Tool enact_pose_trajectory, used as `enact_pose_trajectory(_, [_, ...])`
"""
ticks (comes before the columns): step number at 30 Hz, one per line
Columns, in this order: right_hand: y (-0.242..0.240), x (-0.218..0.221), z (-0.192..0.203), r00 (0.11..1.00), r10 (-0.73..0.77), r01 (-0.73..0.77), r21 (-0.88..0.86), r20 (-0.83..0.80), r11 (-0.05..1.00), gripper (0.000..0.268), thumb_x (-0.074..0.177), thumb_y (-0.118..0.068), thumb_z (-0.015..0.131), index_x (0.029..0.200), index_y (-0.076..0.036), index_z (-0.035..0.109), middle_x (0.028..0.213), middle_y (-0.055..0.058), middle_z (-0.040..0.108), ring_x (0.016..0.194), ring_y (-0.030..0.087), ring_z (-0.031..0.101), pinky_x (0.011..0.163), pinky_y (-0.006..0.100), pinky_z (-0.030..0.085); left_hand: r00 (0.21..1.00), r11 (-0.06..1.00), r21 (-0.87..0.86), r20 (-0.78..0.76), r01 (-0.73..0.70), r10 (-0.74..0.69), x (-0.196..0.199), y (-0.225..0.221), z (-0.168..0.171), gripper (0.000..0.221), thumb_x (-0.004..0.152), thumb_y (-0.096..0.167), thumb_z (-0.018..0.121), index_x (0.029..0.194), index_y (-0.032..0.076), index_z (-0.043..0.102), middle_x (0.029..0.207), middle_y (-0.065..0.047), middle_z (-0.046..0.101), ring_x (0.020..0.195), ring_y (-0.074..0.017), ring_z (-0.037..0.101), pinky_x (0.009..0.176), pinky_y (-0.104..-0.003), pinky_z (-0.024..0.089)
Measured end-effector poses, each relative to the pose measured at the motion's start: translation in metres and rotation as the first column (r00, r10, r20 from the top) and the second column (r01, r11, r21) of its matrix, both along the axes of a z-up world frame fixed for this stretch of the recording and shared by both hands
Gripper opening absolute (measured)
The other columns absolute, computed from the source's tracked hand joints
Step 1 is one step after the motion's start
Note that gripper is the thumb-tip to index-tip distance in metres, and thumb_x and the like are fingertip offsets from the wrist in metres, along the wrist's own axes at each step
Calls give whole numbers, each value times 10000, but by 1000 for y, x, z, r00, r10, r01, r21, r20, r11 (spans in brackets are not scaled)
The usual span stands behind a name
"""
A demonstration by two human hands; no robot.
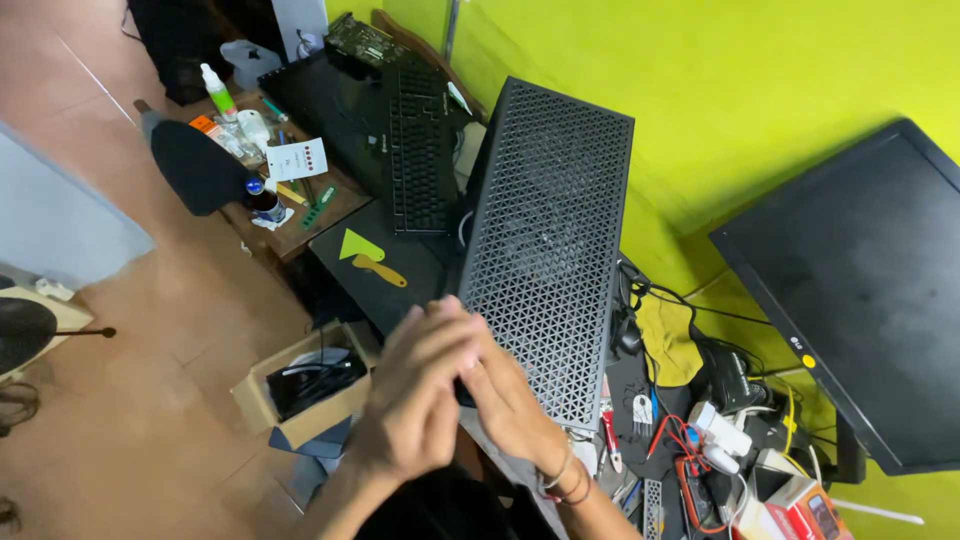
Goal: Repairing a desktop computer by inspecting the GPU, case panel, and managing internal wiring
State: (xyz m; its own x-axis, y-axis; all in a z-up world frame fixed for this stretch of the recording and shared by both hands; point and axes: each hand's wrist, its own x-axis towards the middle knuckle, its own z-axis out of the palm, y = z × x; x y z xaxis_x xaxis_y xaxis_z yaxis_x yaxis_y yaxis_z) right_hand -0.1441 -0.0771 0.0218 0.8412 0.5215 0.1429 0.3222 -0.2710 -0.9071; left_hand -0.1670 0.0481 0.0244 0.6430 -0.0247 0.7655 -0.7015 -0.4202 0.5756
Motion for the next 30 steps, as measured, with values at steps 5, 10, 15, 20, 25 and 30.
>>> enact_pose_trajectory(5, [68, -5, -29, 762, 545, -92, 775, -350, 626, 705, 876, -533, 165, 1315, 16, 212, 1317, 248, 321, 1252, 306, 330, 1032, 362, 286, 969, 970, 194, 167, 147, -181, 0, 10, -46, 440, 862, 299, 270, 1164, 71, 494, 1267, -86, 451, 1242, -199, 335, 1074, -440, 66])
enact_pose_trajectory(10, [107, -13, -24, 751, 547, 99, 882, -370, 461, 767, 868, -542, 114, 1239, 88, 344, 1269, 251, 383, 1213, 294, 380, 1093, 308, 233, 951, 916, 400, 297, -42, -87, 20, 71, -99, 600, 872, 612, 98, 1325, 265, 282, 1406, 33, 235, 1320, -172, 217, 1111, -394, -15])
enact_pose_trajectory(15, [134, -23, -2, 687, 393, 250, 706, -612, 662, 645, 842, -459, 280, 1341, -52, 247, 1387, 114, 283, 850, 112, 439, 775, 252, 333, 995, 952, 294, -16, -89, 98, 22, 127, -94, 584, 879, 495, 179, 1249, 87, 372, 1318, -53, 398, 1217, -236, 398, 1039, -540, 184])
enact_pose_trajectory(20, [148, -28, 1, 696, 213, 323, 565, -686, 759, 647, 805, -284, 469, 1325, 10, 221, 1256, 169, 360, 1058, 209, 387, 794, 276, 277, 979, 990, 133, -201, 52, -25, 19, 143, -77, 381, 841, 215, 363, 1161, 20, 429, 1133, -108, 545, 987, -200, 541, 986, -450, 210])
enact_pose_trajectory(25, [130, -32, 0, 690, 42, 417, 445, -722, 793, 391, 792, 59, 432, 1181, 79, 445, 1072, 157, 568, 984, 190, 551, 819, 247, 438, 990, 997, 24, -112, -78, 80, 24, 136, -47, 76, 767, 35, 555, 709, 34, 603, 628, 18, 621, 495, -116, 504, 878, -347, 362])
enact_pose_trajectory(30, [84, -26, 0, 879, -243, 387, 316, -410, 867, 152, 822, -59, 516, 759, 29, 623, 713, 147, 649, 691, 150, 591, 650, 234, 476, 974, 996, -77, -228, -39, 21, 40, 108, -64, 294, 891, 151, 475, 617, 158, 583, 586, 105, 625, 589, -62, 618, 863, -243, 356])
